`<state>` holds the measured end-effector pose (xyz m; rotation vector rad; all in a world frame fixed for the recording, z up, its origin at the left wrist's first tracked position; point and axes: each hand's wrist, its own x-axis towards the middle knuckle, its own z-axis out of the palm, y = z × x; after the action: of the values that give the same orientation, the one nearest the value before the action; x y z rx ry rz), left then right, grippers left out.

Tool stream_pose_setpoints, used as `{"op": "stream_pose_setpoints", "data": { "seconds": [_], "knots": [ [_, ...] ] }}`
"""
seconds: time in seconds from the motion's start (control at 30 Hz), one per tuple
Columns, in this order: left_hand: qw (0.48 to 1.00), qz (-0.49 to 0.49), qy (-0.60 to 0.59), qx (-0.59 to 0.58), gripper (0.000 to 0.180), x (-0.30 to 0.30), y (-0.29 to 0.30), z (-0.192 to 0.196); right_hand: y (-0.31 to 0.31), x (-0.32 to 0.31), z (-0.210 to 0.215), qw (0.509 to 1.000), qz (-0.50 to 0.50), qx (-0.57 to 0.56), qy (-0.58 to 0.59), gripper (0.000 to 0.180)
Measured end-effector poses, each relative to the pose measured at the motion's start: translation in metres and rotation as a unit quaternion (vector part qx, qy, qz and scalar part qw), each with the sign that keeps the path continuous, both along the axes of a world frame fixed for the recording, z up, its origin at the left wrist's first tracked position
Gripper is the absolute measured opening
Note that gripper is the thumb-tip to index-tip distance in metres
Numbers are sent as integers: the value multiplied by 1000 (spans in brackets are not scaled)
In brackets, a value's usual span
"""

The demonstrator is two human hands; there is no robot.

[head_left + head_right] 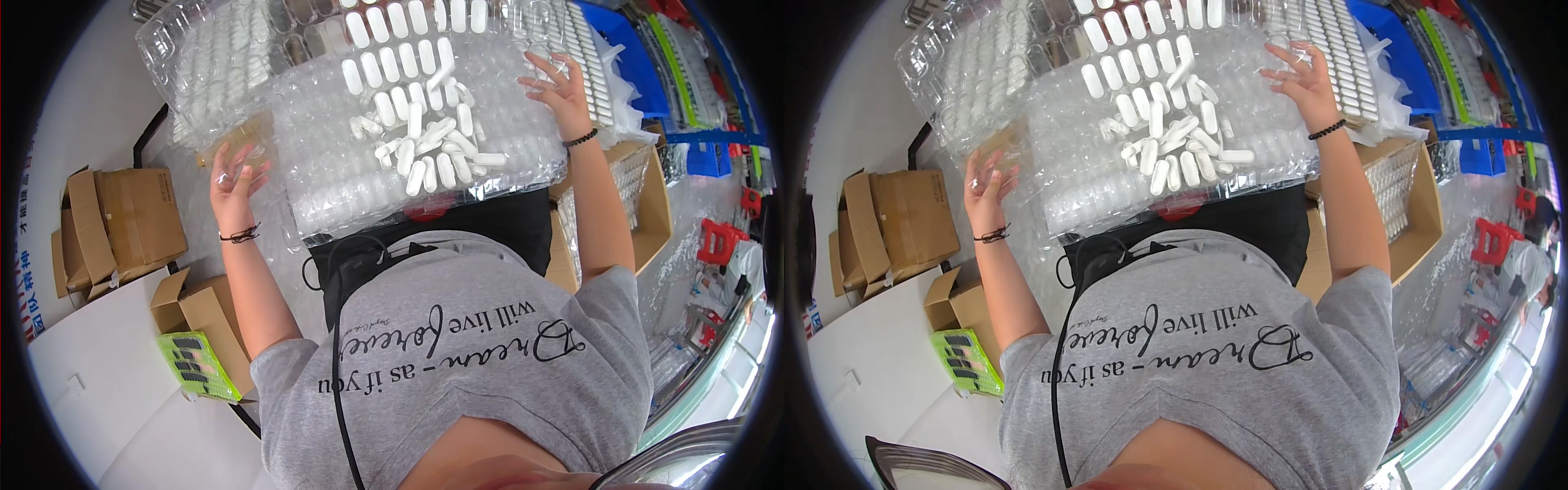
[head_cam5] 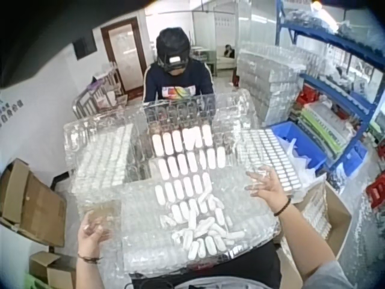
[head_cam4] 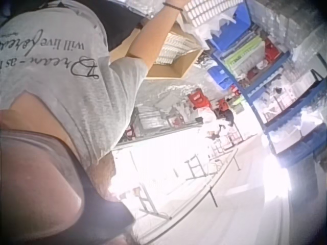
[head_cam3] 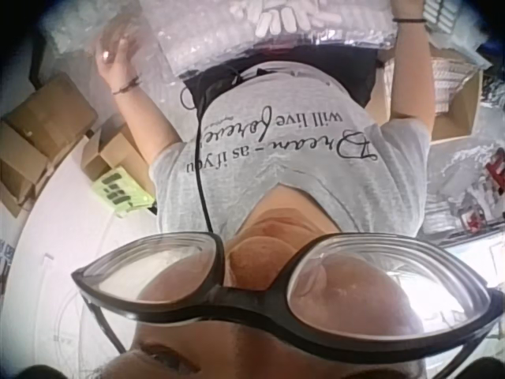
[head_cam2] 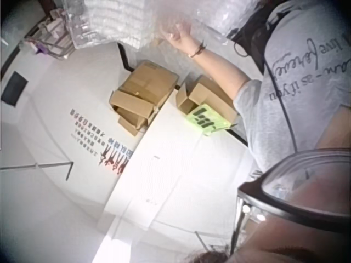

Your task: The person places small white plastic components into a blister packaging tray by hand.

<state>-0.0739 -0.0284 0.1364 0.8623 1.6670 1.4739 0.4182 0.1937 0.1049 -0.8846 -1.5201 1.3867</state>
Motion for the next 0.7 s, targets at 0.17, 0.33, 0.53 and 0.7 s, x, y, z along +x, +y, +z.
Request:
{"op": "stream_pose_setpoints", "data": {
  "seconds": [0.17,0.33,0.53,0.7],
  "knots": [
    [999,7,35,40,56,3,-2,-5,4,-1,-7,999,4,23,33,58],
    [994,22,57,85,55,8,-10,-25,2,-2,-18,998,-22,52,31,53],
    [987,44,51,144,55,24,-7,-44,-8,-18,-37,981,-110,158,26,52],
    [989,60,42,129,56,29,-5,-46,-13,-27,-41,980,-115,154,46,52]
  ]
}}
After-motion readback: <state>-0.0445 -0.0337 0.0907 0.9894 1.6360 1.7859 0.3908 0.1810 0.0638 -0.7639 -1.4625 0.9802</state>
